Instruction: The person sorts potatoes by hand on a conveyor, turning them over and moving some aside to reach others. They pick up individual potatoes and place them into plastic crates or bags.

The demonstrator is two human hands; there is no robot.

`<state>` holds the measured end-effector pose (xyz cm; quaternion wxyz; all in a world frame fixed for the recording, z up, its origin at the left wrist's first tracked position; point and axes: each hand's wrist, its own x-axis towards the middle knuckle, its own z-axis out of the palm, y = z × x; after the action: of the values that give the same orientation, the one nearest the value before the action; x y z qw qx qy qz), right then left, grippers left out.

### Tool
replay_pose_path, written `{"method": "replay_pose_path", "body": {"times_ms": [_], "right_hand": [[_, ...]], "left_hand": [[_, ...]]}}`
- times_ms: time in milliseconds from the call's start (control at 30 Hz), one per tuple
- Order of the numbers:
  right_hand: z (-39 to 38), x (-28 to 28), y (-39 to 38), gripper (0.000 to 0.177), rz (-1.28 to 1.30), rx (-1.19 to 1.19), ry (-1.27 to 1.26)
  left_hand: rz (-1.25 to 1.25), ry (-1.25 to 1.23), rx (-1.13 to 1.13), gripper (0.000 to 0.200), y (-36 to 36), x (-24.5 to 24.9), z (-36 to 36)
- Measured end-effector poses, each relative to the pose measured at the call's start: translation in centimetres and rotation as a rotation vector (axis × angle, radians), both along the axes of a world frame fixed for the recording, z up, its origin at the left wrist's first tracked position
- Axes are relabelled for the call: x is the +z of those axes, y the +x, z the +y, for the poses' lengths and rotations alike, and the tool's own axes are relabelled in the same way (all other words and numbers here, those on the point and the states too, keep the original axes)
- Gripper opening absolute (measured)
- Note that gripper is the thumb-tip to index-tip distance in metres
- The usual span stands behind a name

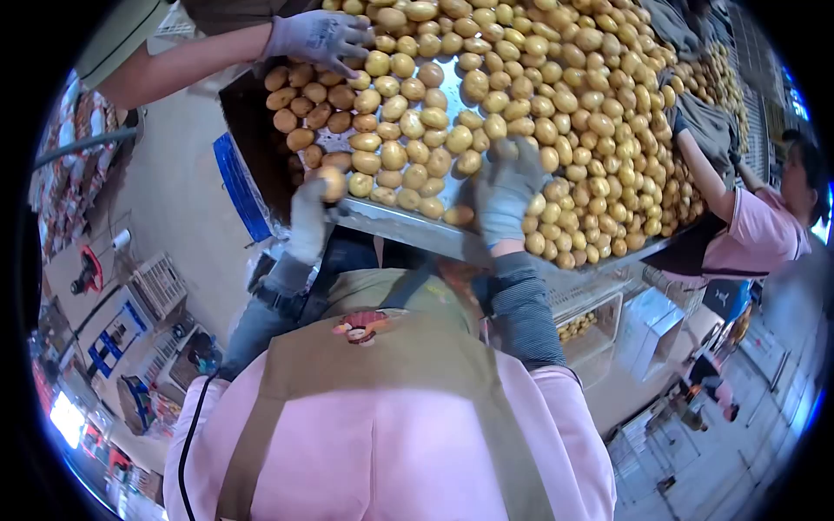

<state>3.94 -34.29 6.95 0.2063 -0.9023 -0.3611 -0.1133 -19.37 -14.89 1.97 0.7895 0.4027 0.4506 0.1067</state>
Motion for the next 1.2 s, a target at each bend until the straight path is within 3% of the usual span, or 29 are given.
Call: {"method": "replay_pose_path", "body": {"times_ms": [33,67,100,133,167,233,267,367,400,433,500,533,567,600,633,700,733,833,867,900,967,1000,1100,1167,1200], "right_hand": [[3.2,-0.3,-0.6,0.038,0.094,0.136,-0.03],[6.6,0.9,-2.3,0.046,0.401,0.241,-0.12],[8.5,-3.4,-3.8,0.052,0.095,0.353,-0.189],[10.7,-3.3,-5.6,0.057,0.174,0.429,-0.263],[12.2,-3.5,-7.5,0.058,0.251,0.419,-0.318],[11.3,-4.0,-9.5,0.057,0.266,0.615,-0.292],[11.0,-3.8,-9.2,0.047,0.202,0.683,-0.224],[14.3,-0.7,-3.9,0.036,0.609,0.727,-0.32],[16.1,-1.9,-2.0,0.027,0.389,0.672,-0.124],[18.4,-3.7,-0.8,0.03,0.161,0.592,-0.021],[20.1,-5.6,-3.4,0.042,0.039,0.511,-0.428],[19.9,-7.2,-5.3,0.052,0.093,0.599,-0.378],[20.0,-5.3,-5.2,0.054,0.211,0.59,-0.505],[17.5,-5.1,-7.0,0.055,0.202,0.709,-0.398],[14.5,-4.7,-9.2,0.058,0.202,0.818,-0.293],[12.2,-1.8,-7.5,0.064,0.435,0.574,-0.36],[10.5,-2.5,-7.5,0.061,0.296,0.446,-0.313],[11.9,-2.9,-7.2,0.057,0.337,0.66,-0.198],[12.8,-3.2,-6.0,0.048,0.273,0.839,-0.213],[14.1,-3.1,-4.2,0.038,0.323,0.923,-0.204],[14.3,-4.7,0.1,0.033,0.534,0.694,-0.274],[14.2,-4.7,0.5,0.037,0.439,0.485,-0.028],[14.8,-3.2,-4.4,0.041,0.235,0.55,-0.157],[13.4,-4.0,-5.6,0.042,0.304,0.739,-0.156],[13.8,-3.2,-4.3,0.043,0.501,0.733,-0.286]], "left_hand": [[-0.03,-0.003,0.147,0.045,-0.3,0.9,1.2],[-0.059,0.232,0.127,0.044,-1.2,0.0,2.5],[-0.06,0.253,0.173,0.044,-1.2,0.3,3.3],[-0.062,0.275,0.218,0.043,-1.2,0.5,4.1],[-0.042,0.084,0.33,0.043,0.3,3.5,5.1],[0.055,0.018,0.357,0.045,1.3,4.1,6.9],[0.14,0.14,0.279,0.047,1.2,2.8,7.7],[0.347,0.363,0.154,0.058,1.5,0.1,9.8],[0.355,0.411,0.108,0.06,1.5,-2.3,11.2],[0.367,0.457,0.067,0.062,1.6,-3.9,11.9],[0.56,0.496,-0.028,0.072,2.2,-2.9,12.9],[0.595,0.47,-0.036,0.073,2.8,-3.1,13.5],[0.63,0.443,-0.04,0.074,3.3,-3.2,14.0],[0.605,0.639,-0.055,0.074,3.6,-3.1,13.3],[0.582,0.684,-0.033,0.072,3.4,-2.9,12.8],[0.526,0.776,0.027,0.069,3.6,-2.6,12.5],[0.472,0.694,0.089,0.065,3.5,-2.7,12.1],[0.313,0.448,0.23,0.052,2.9,-3.0,9.9],[0.321,0.275,0.362,0.052,3.6,-2.6,9.7],[0.342,0.279,0.34,0.051,3.6,-2.3,9.9],[0.39,0.277,0.289,0.048,3.1,-1.9,9.8],[0.431,0.431,0.22,0.049,2.5,-3.5,10.0],[0.37,0.625,0.089,0.052,0.6,-7.4,9.8],[0.218,0.435,0.232,0.058,0.8,-5.7,9.4],[0.142,0.338,0.303,0.062,1.0,-4.7,9.4]]}}
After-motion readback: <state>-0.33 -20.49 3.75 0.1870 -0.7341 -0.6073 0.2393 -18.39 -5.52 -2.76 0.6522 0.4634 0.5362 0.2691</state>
